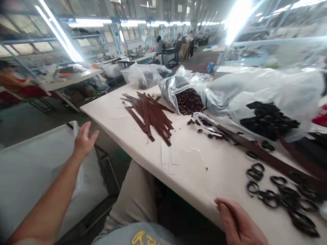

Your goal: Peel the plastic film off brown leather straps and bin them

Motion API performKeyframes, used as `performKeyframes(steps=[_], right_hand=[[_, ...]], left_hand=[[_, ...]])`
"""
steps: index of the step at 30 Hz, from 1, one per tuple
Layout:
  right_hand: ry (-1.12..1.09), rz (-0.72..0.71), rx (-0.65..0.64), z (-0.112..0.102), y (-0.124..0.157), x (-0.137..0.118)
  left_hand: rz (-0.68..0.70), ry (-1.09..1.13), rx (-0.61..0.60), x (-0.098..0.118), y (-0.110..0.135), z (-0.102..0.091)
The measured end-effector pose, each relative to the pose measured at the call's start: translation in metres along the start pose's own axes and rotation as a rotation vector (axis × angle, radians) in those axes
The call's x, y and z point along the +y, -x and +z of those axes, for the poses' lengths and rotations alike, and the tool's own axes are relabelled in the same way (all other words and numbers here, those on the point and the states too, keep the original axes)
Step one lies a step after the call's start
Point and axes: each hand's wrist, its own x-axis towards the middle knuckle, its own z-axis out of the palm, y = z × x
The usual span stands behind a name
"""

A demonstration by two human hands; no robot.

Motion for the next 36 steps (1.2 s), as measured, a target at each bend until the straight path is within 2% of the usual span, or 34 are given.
performKeyframes(steps=[3, 6, 10, 12, 14, 16, 19, 25, 30, 33, 36], right_hand=[[-0.006, -0.012, 0.016, 0.004, 0.002, -0.015], [-0.044, -0.015, 0.037, 0.007, 0.004, -0.02], [-0.044, -0.042, 0.052, 0.01, 0.003, -0.022], [-0.038, -0.051, 0.065, 0.011, 0.002, -0.024], [-0.045, -0.056, 0.074, 0.012, 0.002, -0.026], [-0.053, -0.065, 0.077, 0.012, 0.003, -0.029], [-0.021, -0.07, 0.083, 0.014, 0.005, -0.031], [0.042, -0.079, 0.087, 0.015, 0.005, -0.028], [0.015, -0.093, 0.075, 0.011, 0.006, -0.031], [-0.011, -0.091, 0.067, 0.011, 0.007, -0.032], [-0.029, -0.079, 0.06, 0.01, 0.009, -0.034]], left_hand=[[0.263, 0.086, -0.23, 0.066, 0.015, 0.051], [0.535, 0.129, -0.455, 0.139, 0.044, 0.084], [0.828, 0.18, -0.703, 0.225, 0.083, 0.101], [0.946, 0.202, -0.79, 0.258, 0.096, 0.107], [1.021, 0.195, -0.851, 0.281, 0.105, 0.115], [1.023, 0.14, -0.868, 0.296, 0.111, 0.122], [0.981, 0.055, -0.831, 0.308, 0.118, 0.132], [1.119, 0.043, -0.804, 0.309, 0.131, 0.135], [0.984, -0.072, -0.819, 0.313, 0.117, 0.132], [1.019, 0.018, -0.848, 0.317, 0.121, 0.131], [1.105, 0.269, -0.862, 0.318, 0.138, 0.126]])
